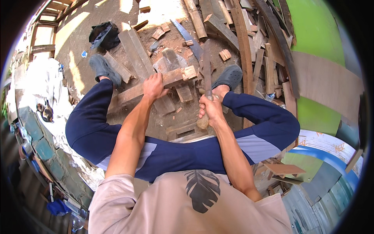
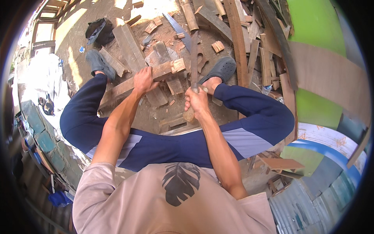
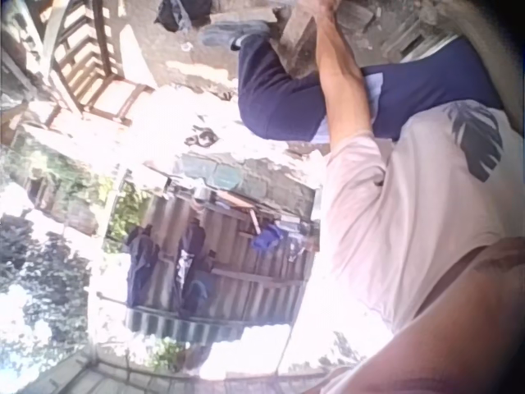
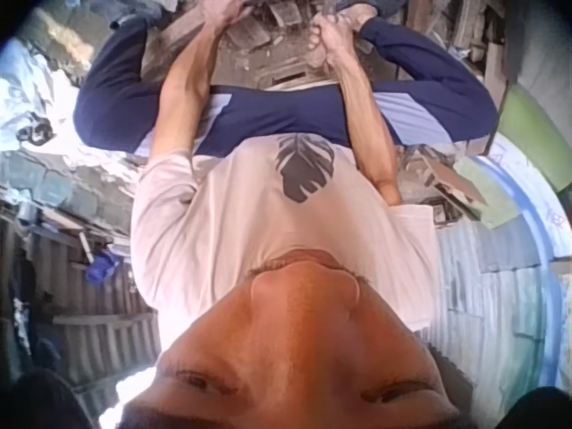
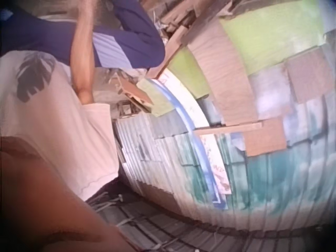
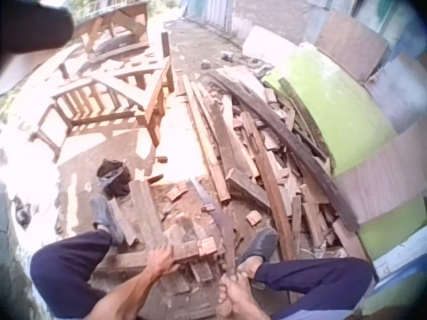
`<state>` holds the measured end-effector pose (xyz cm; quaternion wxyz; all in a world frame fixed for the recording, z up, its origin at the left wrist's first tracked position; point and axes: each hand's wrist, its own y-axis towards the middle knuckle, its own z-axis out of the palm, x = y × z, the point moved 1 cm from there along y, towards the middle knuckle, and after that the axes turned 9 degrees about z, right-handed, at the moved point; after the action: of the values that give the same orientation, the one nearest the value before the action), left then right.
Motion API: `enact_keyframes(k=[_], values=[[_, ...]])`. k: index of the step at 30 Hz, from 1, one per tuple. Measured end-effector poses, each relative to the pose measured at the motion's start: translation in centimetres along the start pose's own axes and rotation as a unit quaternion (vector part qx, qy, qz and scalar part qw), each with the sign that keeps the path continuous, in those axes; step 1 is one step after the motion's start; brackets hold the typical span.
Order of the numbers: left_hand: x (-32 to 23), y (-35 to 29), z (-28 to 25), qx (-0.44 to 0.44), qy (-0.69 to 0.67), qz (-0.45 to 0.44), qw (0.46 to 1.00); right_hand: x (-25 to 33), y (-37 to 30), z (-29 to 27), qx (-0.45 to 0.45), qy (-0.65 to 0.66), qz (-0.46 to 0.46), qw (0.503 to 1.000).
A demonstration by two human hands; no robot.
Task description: The person sits cross-legged and uses a chisel and mallet to carve a small wooden block. They repeatedly strike the chisel to remove wood shavings and shape the block.
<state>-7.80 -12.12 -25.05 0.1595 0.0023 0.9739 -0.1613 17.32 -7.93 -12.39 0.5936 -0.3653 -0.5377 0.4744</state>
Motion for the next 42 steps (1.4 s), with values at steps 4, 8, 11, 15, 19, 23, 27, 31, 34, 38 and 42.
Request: enact_keyframes(k=[4,8,11,15,19,23,27,31,34,38,42], values=[[0.1,0.1,0.2,0.002,0.002,-0.001,1.000,-1.0,0.8,0.8,-0.031,0.045,-0.027,0.998],[0.0,0.4,-0.2,0.015,-0.001,0.009,1.000,-2.3,1.8,1.4,0.065,-0.006,0.158,0.985],[0.1,0.6,-0.6,0.027,-0.007,-0.003,1.000,-1.2,1.5,1.1,0.094,0.073,0.164,0.979],[0.1,0.3,-0.4,0.034,0.005,-0.009,0.999,0.4,1.2,-0.5,0.181,0.210,0.089,0.957],[0.1,0.6,-0.2,0.013,0.005,-0.004,1.000,0.3,0.9,0.7,-0.001,0.141,-0.093,0.986],[-0.2,0.2,0.2,0.001,0.002,0.008,1.000,-2.8,1.4,2.0,0.059,-0.015,0.128,0.990],[0.2,0.1,-0.1,0.005,0.001,0.001,1.000,0.2,0.7,0.4,0.076,0.109,0.068,0.989],[-0.1,0.2,0.1,-0.019,0.000,0.001,1.000,0.0,0.9,1.4,-0.054,0.124,-0.143,0.980],[-0.2,0.5,0.1,-0.018,0.006,0.008,1.000,-2.4,1.4,2.6,0.020,-0.052,0.080,0.995],[0.1,0.0,0.1,-0.009,0.008,-0.006,1.000,0.2,0.3,2.0,0.103,0.118,0.110,0.981],[-0.1,0.2,0.1,-0.016,-0.005,-0.005,1.000,-0.5,0.9,2.3,-0.032,0.074,-0.098,0.992]])
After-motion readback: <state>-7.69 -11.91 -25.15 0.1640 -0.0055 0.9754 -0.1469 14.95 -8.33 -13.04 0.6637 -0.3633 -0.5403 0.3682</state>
